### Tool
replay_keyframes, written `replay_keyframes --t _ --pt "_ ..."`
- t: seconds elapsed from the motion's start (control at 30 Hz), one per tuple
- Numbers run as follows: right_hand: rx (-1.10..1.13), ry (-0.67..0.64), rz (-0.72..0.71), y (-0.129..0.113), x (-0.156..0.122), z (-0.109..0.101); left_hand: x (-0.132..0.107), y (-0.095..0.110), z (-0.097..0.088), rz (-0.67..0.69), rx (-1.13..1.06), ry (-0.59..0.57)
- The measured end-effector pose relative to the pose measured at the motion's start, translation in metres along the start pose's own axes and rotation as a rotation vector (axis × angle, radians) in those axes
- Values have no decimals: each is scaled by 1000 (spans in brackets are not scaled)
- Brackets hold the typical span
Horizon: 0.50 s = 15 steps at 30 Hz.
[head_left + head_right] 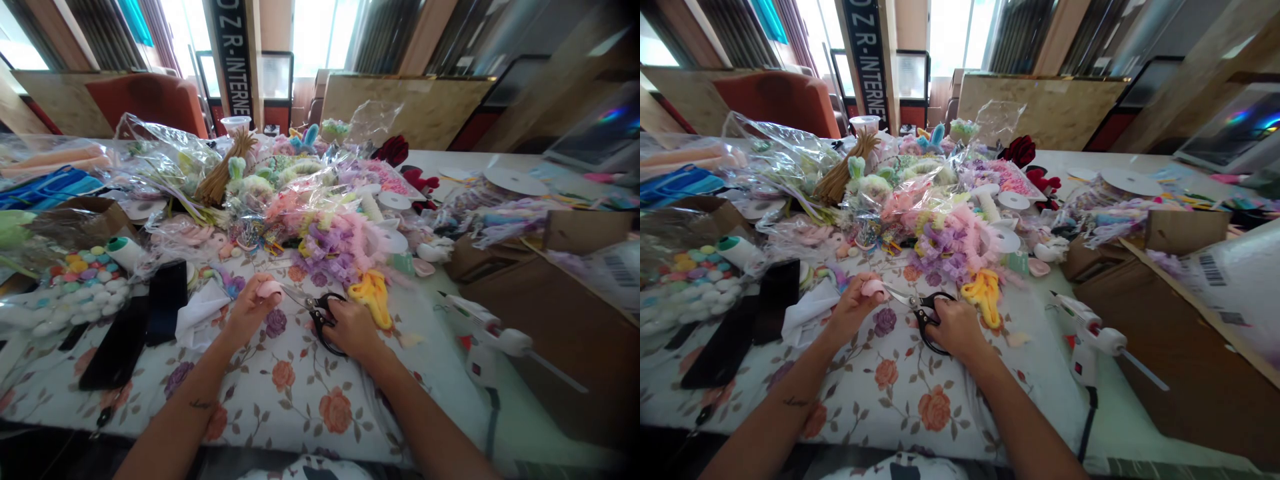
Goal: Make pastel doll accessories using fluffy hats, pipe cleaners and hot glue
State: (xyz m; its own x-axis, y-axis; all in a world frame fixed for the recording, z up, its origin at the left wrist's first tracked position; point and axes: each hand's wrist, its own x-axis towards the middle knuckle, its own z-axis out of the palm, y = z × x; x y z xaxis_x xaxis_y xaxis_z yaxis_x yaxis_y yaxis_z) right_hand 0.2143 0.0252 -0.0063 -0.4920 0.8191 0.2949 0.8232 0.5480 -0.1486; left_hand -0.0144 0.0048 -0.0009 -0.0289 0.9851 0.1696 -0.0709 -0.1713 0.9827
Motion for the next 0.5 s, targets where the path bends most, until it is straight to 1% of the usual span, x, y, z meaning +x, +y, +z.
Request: replay_keyframes --t 0.2,0.5 --pt "-6 -29 -1 0 0 0 0 2 1 -13 -3 12" --pt "-54 -46 -22 2 0 1 -1 6 1 13 4 8"
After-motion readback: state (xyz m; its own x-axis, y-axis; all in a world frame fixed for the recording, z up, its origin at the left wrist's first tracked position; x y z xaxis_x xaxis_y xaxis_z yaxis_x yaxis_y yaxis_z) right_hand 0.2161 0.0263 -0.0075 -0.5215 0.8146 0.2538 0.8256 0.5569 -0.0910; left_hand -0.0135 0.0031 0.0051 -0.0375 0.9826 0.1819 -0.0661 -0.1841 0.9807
